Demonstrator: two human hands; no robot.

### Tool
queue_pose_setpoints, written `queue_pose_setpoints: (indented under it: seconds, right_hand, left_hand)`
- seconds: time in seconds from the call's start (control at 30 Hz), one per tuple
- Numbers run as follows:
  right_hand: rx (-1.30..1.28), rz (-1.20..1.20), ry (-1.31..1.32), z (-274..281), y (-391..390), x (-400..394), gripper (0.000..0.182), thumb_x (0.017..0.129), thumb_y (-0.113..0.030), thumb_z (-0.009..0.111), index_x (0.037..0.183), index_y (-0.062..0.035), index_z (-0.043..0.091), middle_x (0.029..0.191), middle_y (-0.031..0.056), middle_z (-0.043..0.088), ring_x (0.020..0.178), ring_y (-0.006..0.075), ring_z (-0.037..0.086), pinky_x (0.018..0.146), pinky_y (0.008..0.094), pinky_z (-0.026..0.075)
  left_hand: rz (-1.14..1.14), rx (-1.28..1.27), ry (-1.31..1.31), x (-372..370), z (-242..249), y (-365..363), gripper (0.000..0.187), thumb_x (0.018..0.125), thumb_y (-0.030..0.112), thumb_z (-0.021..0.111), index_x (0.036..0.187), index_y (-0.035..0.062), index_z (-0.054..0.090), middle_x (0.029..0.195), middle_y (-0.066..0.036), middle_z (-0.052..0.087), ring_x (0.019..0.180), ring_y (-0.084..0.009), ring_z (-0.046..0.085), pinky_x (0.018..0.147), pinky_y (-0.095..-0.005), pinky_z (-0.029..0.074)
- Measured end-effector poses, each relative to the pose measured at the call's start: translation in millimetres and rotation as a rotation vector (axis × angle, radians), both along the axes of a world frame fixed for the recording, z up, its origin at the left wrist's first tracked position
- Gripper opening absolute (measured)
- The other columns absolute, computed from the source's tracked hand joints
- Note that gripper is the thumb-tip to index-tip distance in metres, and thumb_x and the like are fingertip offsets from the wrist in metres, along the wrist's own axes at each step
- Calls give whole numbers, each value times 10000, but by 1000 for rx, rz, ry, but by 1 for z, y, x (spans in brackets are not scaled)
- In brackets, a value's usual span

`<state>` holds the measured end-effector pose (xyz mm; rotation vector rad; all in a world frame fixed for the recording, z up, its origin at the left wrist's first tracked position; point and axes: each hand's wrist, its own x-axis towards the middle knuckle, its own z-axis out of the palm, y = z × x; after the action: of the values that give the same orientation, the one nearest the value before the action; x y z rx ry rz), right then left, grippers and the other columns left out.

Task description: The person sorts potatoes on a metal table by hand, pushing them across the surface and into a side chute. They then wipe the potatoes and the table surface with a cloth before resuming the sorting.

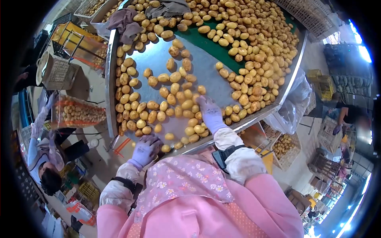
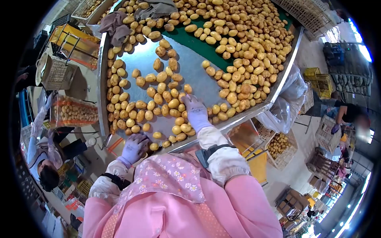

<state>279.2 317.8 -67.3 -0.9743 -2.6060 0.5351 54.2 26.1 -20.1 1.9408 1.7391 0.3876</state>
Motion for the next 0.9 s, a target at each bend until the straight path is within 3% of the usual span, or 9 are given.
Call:
queue_pose_setpoints:
  seconds: [0.13,0.2,0.43,0.5,0.53,0.6,0.7,0.83,0.9]
  right_hand:
    - [-252,-128,-174,22,-7,-15,223,979,-185,574,1201,-163,568,1118,172,675,1010,397,667,858,510,532]
    - [-294,-201,-349,36,-5,-32,280,938,-110,598,1213,-162,587,1229,113,640,1108,319,651,898,441,533]
    - [-327,-194,24,50,-20,4,253,969,-132,574,1205,-117,662,1180,149,676,1147,362,616,983,458,499]
    - [-430,-312,397,28,-35,65,293,987,-124,571,1257,-66,666,1265,134,675,1236,308,605,1081,396,458]
    - [-433,-402,306,31,-43,105,373,961,-37,619,1326,27,577,1277,141,655,1133,238,658,974,333,536]
    - [-411,-652,386,63,-65,172,438,940,-43,672,1364,-13,562,1367,138,610,1185,236,637,1004,345,522]
    - [-3,-586,-569,69,-64,277,620,907,-159,709,1481,-82,488,1498,239,474,1364,424,469,1152,493,367]
    - [11,-466,-388,96,-21,186,667,859,-197,747,1464,-59,503,1555,246,398,1449,422,366,1204,468,312]
    - [-69,-420,-149,61,-6,109,623,888,-292,714,1449,-111,512,1586,239,355,1455,426,350,1188,538,304]
  left_hand:
    - [358,-82,47,-2,6,14,386,869,153,671,1250,92,674,1239,-150,669,1147,-355,622,953,-484,482]
    - [442,139,38,1,12,55,377,862,136,672,1235,91,684,1211,-149,678,1137,-355,633,948,-473,485]
    - [225,153,70,25,-14,125,453,858,123,665,1311,128,645,1270,-140,651,1214,-355,591,1013,-488,471]
    - [192,86,61,22,-7,110,509,832,128,670,1339,136,623,1344,-143,610,1241,-355,573,1038,-495,456]
    - [196,75,68,20,-10,92,509,832,128,670,1339,136,623,1344,-143,610,1241,-355,573,1038,-495,456]
    - [195,-63,8,12,-23,50,533,811,123,675,1341,126,623,1379,-143,589,1247,-356,566,1036,-510,453]
    - [111,-62,-7,-23,-2,14,506,836,150,681,1337,109,622,1415,-155,567,1261,-377,549,1047,-526,442]
    - [374,11,257,-65,-9,33,524,877,236,679,1375,95,598,1455,-182,539,1335,-403,492,1107,-517,392]
    - [766,99,358,-70,-46,54,532,937,287,613,1440,128,552,1471,-219,512,1394,-456,421,1162,-562,302]
